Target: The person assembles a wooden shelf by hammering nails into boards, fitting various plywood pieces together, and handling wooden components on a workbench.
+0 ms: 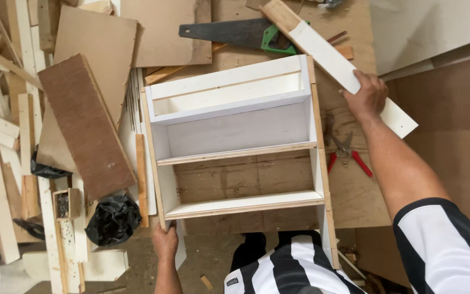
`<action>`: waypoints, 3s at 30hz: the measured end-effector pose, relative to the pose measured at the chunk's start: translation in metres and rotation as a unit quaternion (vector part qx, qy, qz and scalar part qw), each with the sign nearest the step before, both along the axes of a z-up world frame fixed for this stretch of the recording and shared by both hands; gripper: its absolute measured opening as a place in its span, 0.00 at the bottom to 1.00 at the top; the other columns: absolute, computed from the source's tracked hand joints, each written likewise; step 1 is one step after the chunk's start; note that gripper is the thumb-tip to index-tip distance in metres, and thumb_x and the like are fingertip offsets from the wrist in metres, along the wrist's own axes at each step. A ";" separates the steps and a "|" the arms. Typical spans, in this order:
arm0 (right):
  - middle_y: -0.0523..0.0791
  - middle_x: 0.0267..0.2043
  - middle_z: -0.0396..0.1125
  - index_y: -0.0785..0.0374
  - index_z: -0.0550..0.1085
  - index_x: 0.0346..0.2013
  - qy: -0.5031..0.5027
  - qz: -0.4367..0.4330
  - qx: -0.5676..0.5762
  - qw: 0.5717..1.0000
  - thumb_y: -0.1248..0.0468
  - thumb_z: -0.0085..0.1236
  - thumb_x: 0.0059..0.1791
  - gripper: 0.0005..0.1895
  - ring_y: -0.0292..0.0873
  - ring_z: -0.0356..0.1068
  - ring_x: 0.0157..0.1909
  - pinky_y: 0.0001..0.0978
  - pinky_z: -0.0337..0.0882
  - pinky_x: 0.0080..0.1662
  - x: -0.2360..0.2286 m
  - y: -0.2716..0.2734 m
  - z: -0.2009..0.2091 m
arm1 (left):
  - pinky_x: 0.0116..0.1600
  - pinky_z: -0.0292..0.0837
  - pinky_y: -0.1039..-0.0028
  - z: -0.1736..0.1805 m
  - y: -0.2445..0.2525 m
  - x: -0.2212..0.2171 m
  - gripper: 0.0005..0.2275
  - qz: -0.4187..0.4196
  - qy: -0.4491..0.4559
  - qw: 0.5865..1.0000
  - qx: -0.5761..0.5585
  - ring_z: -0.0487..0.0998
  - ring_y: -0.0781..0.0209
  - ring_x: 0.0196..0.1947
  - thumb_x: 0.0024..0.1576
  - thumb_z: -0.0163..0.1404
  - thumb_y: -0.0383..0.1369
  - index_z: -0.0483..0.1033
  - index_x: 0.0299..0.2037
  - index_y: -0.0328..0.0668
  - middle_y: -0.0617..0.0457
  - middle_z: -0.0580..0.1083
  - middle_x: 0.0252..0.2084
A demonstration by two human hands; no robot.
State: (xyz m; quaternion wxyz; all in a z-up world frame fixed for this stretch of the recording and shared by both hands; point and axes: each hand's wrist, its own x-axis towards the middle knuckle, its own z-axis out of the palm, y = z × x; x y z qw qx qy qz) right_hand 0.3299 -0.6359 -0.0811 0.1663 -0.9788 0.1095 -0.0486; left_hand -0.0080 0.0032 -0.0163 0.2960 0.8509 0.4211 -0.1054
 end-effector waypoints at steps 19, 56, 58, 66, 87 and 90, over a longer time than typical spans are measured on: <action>0.52 0.64 0.67 0.65 0.69 0.65 0.153 -0.176 0.581 0.780 0.48 0.51 0.59 0.27 0.47 0.64 0.66 0.38 0.64 0.64 -0.303 0.102 0.034 | 0.73 0.40 0.41 -0.035 0.058 -0.100 0.44 0.118 0.144 0.900 -0.394 0.41 0.41 0.79 0.56 0.38 0.63 0.42 0.78 0.48 0.40 0.40 0.81; 0.58 0.50 0.74 0.67 0.74 0.54 0.189 -0.101 0.101 0.972 0.52 0.71 0.45 0.30 0.58 0.75 0.51 0.49 0.72 0.55 -0.392 0.136 0.078 | 0.53 0.76 0.52 0.022 0.028 0.013 0.16 -0.185 0.006 0.983 0.001 0.82 0.37 0.46 0.54 0.57 0.35 0.79 0.48 0.33 0.32 0.79 0.45; 0.57 0.50 0.74 0.65 0.74 0.55 0.188 -0.111 0.104 0.970 0.53 0.70 0.45 0.30 0.58 0.75 0.51 0.49 0.72 0.55 -0.386 0.138 0.076 | 0.53 0.76 0.52 0.033 0.023 0.029 0.14 -0.174 0.034 0.984 0.028 0.80 0.35 0.48 0.51 0.57 0.33 0.80 0.46 0.36 0.34 0.79 0.46; 0.57 0.48 0.75 0.65 0.74 0.54 0.219 -0.128 0.107 0.961 0.55 0.68 0.45 0.27 0.57 0.76 0.49 0.48 0.74 0.53 -0.379 0.136 0.071 | 0.52 0.74 0.50 0.015 0.025 0.022 0.14 -0.155 -0.037 0.987 0.001 0.80 0.31 0.44 0.51 0.52 0.33 0.82 0.44 0.37 0.31 0.78 0.40; 0.52 0.41 0.77 0.55 0.81 0.47 0.223 -0.039 0.139 0.964 0.34 0.51 0.53 0.30 0.54 0.77 0.46 0.48 0.74 0.48 -0.298 0.081 0.088 | 0.48 0.74 0.50 -0.026 0.031 -0.003 0.14 -0.131 -0.088 0.986 0.050 0.81 0.33 0.40 0.52 0.55 0.36 0.83 0.43 0.34 0.32 0.78 0.35; 0.54 0.46 0.76 0.57 0.79 0.53 0.137 -0.051 0.128 0.981 0.34 0.54 0.48 0.34 0.57 0.75 0.49 0.49 0.73 0.50 -0.226 0.046 0.080 | 0.47 0.74 0.51 -0.017 0.025 -0.002 0.14 -0.096 -0.038 0.994 0.034 0.81 0.34 0.40 0.53 0.55 0.37 0.83 0.45 0.37 0.34 0.79 0.36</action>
